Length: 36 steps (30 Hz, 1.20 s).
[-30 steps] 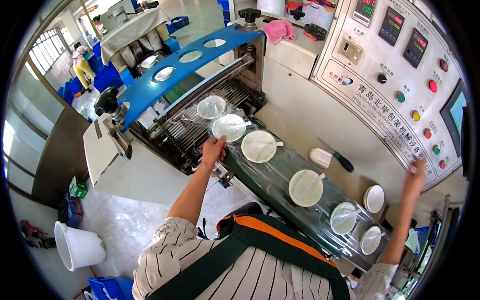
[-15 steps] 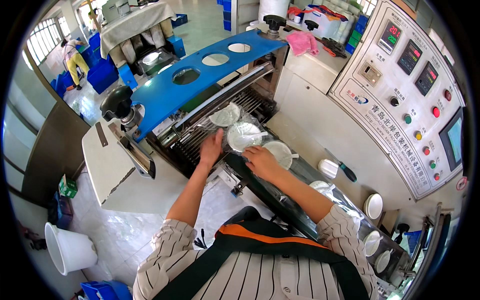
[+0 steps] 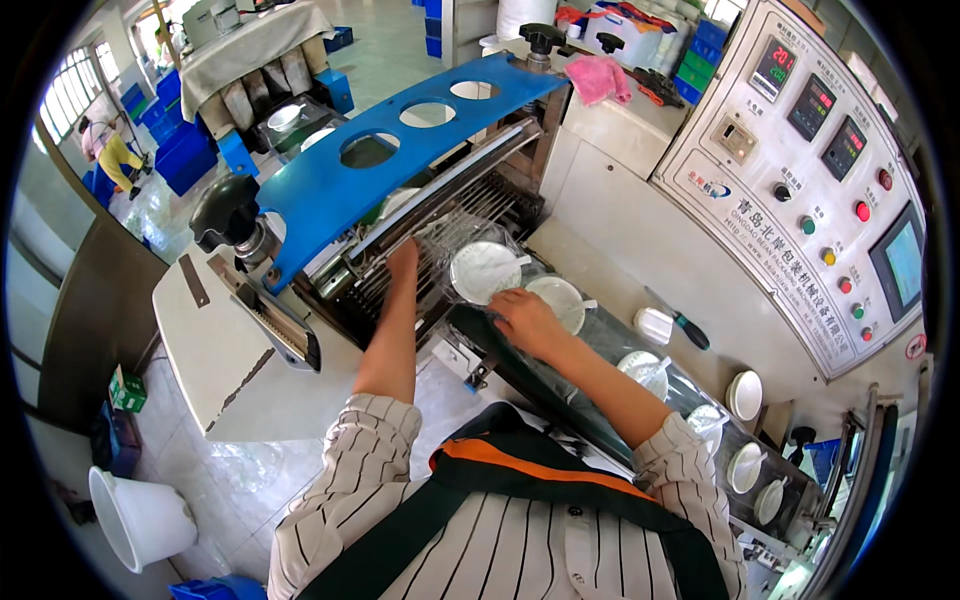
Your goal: The person takes plastic spoons from a large bin and places one in each bowl on a moving conveyor belt. Then, the person moves to a packaging machine and operates the controls to seal the bowls with plastic film.
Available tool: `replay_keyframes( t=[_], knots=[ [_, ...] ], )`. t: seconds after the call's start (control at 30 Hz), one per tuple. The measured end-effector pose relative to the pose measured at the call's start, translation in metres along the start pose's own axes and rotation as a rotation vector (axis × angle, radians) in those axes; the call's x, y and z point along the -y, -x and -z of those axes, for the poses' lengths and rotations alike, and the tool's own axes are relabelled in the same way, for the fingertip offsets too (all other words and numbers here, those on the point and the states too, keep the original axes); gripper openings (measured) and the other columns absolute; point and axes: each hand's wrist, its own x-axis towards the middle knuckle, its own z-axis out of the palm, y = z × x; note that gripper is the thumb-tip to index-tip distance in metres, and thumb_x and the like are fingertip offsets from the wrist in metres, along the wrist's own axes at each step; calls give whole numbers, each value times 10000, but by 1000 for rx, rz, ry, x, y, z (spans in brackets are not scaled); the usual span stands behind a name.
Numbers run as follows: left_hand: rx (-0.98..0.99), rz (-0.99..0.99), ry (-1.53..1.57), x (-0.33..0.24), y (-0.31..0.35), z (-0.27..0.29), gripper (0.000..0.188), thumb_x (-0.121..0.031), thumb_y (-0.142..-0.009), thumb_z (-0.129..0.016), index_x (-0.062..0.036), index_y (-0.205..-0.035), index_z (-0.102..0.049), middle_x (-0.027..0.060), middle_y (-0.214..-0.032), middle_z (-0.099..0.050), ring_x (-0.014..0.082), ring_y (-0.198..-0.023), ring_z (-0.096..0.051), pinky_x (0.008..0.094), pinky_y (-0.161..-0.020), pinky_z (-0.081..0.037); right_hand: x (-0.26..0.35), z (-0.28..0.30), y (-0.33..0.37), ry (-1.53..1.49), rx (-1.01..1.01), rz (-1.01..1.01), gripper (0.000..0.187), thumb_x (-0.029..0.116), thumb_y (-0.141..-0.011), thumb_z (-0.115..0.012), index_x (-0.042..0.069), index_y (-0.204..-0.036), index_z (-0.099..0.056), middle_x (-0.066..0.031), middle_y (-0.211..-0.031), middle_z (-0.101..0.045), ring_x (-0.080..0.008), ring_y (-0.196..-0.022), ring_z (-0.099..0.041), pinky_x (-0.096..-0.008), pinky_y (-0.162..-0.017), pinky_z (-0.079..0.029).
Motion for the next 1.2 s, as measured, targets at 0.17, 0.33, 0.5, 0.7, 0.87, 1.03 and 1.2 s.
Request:
replay_keyframes(
  t=[0.17, 0.33, 0.5, 0.7, 0.87, 1.03, 1.2],
  knots=[
    [53, -110, -70, -34, 71, 39, 301, -240, -870, -488, 31, -739, -500, 132, -580, -472, 277, -521, -466, 439, -578, -379, 1, 3, 1, -7, -22, -30, 187, 69, -657, -617, 37, -832, -558, -97, -899, -578, -267, -910, -531, -355, -788, -432],
    [-39, -615, -24, 15, 145, 19, 346, -330, -822, -535, -9, -934, -473, 178, -694, -550, 365, -645, -543, 440, -609, -437, 1, 2, 2, -17, -49, -40, 169, 74, -672, -607, 40, -830, -557, -98, -896, -577, -270, -906, -529, -361, -786, -430],
    [224, -370, -247, 24, 140, 10, 443, -421, -789, -522, 15, -822, -595, 228, -756, -601, 386, -735, -589, 441, -650, -464, 12, 9, 6, -79, -47, -66, 286, 93, -717, -604, 34, -993, -559, -149, -1079, -543, -316, -1022, -496, -370, -882, -400],
    [400, -210, -27, 13, 145, 13, 426, -354, -828, -488, -17, -586, -584, 76, -472, -534, 181, -409, -504, 312, -431, -386, 4, 104, 80, -153, -345, -316, 305, 54, -751, -578, 53, -1054, -548, -172, -1157, -504, -327, -1055, -491, -374, -885, -414],
    [597, -155, 97, 32, 122, -14, 415, -327, -857, -415, -66, -563, -548, 59, -461, -518, 175, -378, -499, 313, -393, -407, -43, 203, 185, 137, -721, -556, 347, -20, -739, -571, 64, -1075, -551, -165, -1244, -444, -309, -1071, -492, -361, -851, -439],
    [369, -308, 151, 67, 115, 15, 400, -354, -874, -419, -75, -596, -492, 44, -438, -445, 162, -335, -418, 276, -306, -297, -80, 299, 278, 665, -958, -789, 372, 36, -748, -582, 30, -1111, -503, -223, -1302, -343, -333, -1097, -446, -377, -883, -403],
    [364, -118, 174, 45, 128, 10, 425, -380, -885, -401, -38, -643, -478, 49, -461, -458, 132, -289, -406, 232, -245, -269, -79, 334, 327, 919, -803, -817, 391, 19, -721, -577, 22, -1103, -496, -201, -1313, -326, -334, -1051, -463, -379, -834, -435]
  ],
)
